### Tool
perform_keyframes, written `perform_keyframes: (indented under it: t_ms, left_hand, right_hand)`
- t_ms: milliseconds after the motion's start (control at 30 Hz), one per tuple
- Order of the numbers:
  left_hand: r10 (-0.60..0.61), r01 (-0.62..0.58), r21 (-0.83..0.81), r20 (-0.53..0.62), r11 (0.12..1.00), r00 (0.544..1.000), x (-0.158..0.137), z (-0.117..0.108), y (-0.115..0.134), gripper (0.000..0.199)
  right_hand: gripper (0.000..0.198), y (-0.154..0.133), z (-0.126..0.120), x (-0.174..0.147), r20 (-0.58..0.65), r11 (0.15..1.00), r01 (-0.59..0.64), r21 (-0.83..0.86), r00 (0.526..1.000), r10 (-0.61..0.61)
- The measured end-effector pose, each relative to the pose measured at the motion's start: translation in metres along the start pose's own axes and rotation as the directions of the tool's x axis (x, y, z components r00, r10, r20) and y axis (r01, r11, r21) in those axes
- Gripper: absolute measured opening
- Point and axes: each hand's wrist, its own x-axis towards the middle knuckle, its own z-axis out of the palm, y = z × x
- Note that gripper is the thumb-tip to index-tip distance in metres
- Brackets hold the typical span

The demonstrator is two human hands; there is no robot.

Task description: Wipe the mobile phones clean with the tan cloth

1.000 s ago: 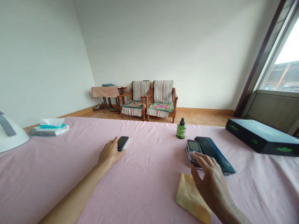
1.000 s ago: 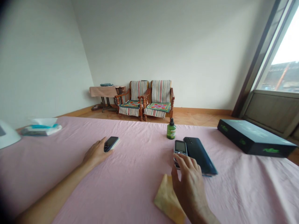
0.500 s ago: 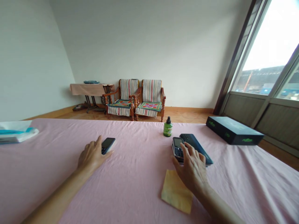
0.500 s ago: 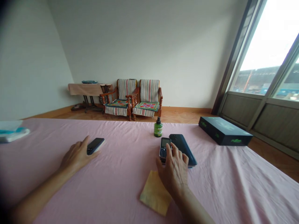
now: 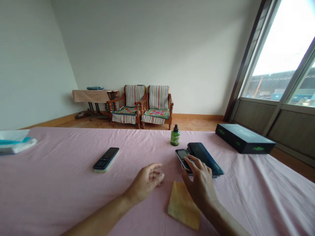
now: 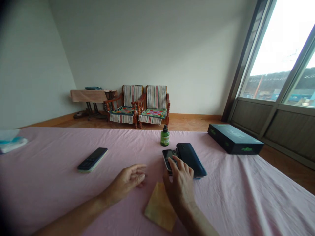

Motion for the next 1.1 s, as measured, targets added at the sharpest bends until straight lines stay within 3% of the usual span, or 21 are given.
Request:
perform_keyframes:
  t_ms: [133,233,433,500,600,667,767,867,967,1100]
  left_hand:
    - [-0.023,0.041,-0.211,0.084,0.977,0.996,-0.007,0.023,0.004,0.067]
    - [-0.034,0.109,-0.488,0.16,0.866,0.987,-0.014,0.026,0.011,0.058]
    - [-0.12,0.131,-0.773,0.071,0.621,0.99,-0.018,0.017,0.019,0.04]
    - [-0.153,0.128,-0.778,0.041,0.615,0.987,-0.018,0.014,0.02,0.038]
    - [-0.166,0.102,-0.639,-0.04,0.762,0.985,-0.018,0.01,0.02,0.043]
    - [-0.161,0.087,-0.528,-0.096,0.845,0.982,-0.018,0.007,0.02,0.044]
    - [-0.169,0.077,-0.393,-0.205,0.916,0.964,-0.012,-0.007,0.018,0.048]
    - [-0.14,0.079,-0.169,-0.389,0.982,0.911,0.001,-0.038,0.015,0.048]
    - [-0.03,0.12,0.121,-0.567,0.985,0.823,0.013,-0.085,0.013,0.043]
    - [0.087,0.323,0.453,-0.68,0.831,0.728,0.013,-0.143,0.01,0.036]
  right_hand:
    - [0.043,-0.015,0.005,-0.01,-0.068,0.957,0.1,0.273,0.994,-0.085]
    - [0.058,-0.029,0.007,-0.018,-0.084,0.898,0.218,0.383,0.976,-0.201]
    - [0.072,-0.043,0.0,-0.025,0.019,0.863,0.311,0.399,0.938,-0.347]
    - [0.073,-0.045,-0.004,-0.024,0.064,0.84,0.352,0.413,0.909,-0.412]
    - [0.076,-0.046,-0.009,-0.025,0.097,0.809,0.414,0.418,0.864,-0.493]
    - [0.075,-0.045,-0.009,-0.027,0.094,0.815,0.423,0.396,0.864,-0.494]
    - [0.062,-0.04,-0.006,-0.028,0.041,0.845,0.37,0.385,0.908,-0.416]
    - [0.051,-0.035,-0.002,-0.026,0.008,0.863,0.262,0.433,0.956,-0.294]
    - [0.047,-0.032,-0.001,-0.024,0.018,0.87,0.181,0.458,0.977,-0.213]
    - [0.044,-0.033,0.0,-0.024,0.02,0.858,0.187,0.478,0.975,-0.223]
